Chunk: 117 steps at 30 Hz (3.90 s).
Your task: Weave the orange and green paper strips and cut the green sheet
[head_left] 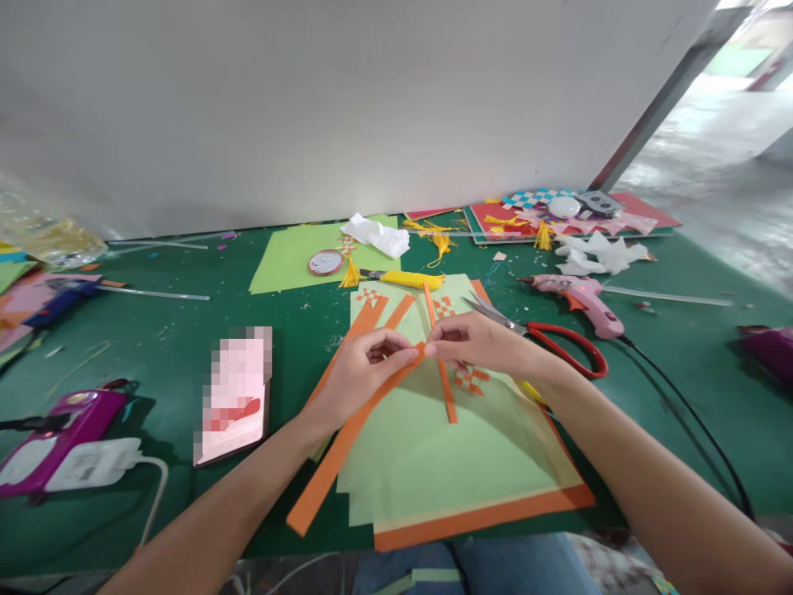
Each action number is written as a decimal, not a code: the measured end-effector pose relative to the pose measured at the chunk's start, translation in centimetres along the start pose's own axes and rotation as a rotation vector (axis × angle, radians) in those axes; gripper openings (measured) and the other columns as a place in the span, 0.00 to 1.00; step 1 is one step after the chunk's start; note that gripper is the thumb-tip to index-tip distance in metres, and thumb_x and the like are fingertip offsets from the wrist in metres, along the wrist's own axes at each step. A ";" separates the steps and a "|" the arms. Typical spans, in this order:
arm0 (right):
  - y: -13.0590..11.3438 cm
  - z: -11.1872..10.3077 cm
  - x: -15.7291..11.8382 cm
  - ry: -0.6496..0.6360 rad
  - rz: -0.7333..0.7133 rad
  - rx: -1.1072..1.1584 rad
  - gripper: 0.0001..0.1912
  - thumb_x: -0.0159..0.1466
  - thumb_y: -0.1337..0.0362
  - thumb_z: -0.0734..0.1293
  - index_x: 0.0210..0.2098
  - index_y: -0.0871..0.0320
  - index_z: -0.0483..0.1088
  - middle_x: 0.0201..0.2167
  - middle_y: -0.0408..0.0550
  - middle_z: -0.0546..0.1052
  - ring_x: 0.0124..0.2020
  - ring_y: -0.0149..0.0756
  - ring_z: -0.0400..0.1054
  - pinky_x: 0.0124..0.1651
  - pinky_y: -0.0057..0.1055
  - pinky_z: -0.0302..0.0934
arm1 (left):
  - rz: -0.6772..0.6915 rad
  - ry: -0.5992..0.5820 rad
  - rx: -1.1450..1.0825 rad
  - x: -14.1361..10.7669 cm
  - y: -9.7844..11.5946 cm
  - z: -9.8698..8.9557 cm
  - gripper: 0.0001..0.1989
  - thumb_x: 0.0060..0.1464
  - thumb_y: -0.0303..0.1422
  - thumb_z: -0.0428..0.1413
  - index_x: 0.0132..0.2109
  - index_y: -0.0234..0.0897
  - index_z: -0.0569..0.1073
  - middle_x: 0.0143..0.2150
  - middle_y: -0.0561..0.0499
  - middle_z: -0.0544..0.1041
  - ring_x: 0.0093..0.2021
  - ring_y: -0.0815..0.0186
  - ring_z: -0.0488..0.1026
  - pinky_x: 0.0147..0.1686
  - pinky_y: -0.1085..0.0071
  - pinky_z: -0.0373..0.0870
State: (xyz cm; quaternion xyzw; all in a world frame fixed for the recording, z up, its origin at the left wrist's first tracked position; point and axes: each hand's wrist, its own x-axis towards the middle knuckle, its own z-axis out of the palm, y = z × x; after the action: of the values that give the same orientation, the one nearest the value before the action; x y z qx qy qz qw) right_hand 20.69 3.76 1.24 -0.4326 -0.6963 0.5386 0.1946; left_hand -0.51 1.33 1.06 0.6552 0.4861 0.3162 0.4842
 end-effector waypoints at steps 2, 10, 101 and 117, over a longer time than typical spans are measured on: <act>0.0 0.5 0.1 -0.003 -0.038 0.035 0.16 0.59 0.50 0.68 0.28 0.58 0.69 0.18 0.39 0.68 0.19 0.26 0.61 0.23 0.25 0.53 | 0.004 -0.005 -0.013 -0.1 0.0 0.1 0.12 0.55 0.42 0.59 0.36 0.35 0.75 0.34 0.50 0.77 0.36 0.66 0.73 0.36 0.73 0.67; -0.1 0.2 0.1 0.229 -0.113 0.193 0.16 0.60 0.51 0.68 0.28 0.59 0.69 0.17 0.39 0.67 0.19 0.26 0.58 0.22 0.26 0.50 | -0.103 -0.116 -0.152 -0.2 -0.3 0.0 0.14 0.58 0.43 0.56 0.34 0.35 0.74 0.29 0.52 0.76 0.27 0.70 0.70 0.25 0.76 0.62; 0.0 1.7 0.3 -0.103 -0.160 0.783 0.14 0.61 0.58 0.69 0.26 0.60 0.65 0.18 0.37 0.65 0.17 0.23 0.57 0.20 0.24 0.45 | -0.135 -0.456 -0.542 -0.2 -0.9 0.1 0.15 0.63 0.42 0.53 0.41 0.34 0.76 0.35 0.46 0.78 0.36 0.66 0.74 0.39 0.70 0.69; 0.2 1.8 0.5 0.035 -0.112 0.409 0.15 0.55 0.55 0.73 0.35 0.60 0.73 0.21 0.40 0.70 0.21 0.26 0.62 0.21 0.24 0.51 | -0.156 -0.082 -0.212 -0.2 -0.9 0.3 0.19 0.52 0.45 0.60 0.26 0.36 0.65 0.24 0.56 0.65 0.25 0.71 0.64 0.26 0.73 0.59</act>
State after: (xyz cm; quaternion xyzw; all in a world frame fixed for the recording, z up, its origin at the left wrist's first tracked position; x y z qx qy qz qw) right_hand 19.14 3.12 0.33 -0.3538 -0.5920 0.6495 0.3201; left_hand -0.64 1.13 0.14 0.5730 0.4791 0.3001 0.5933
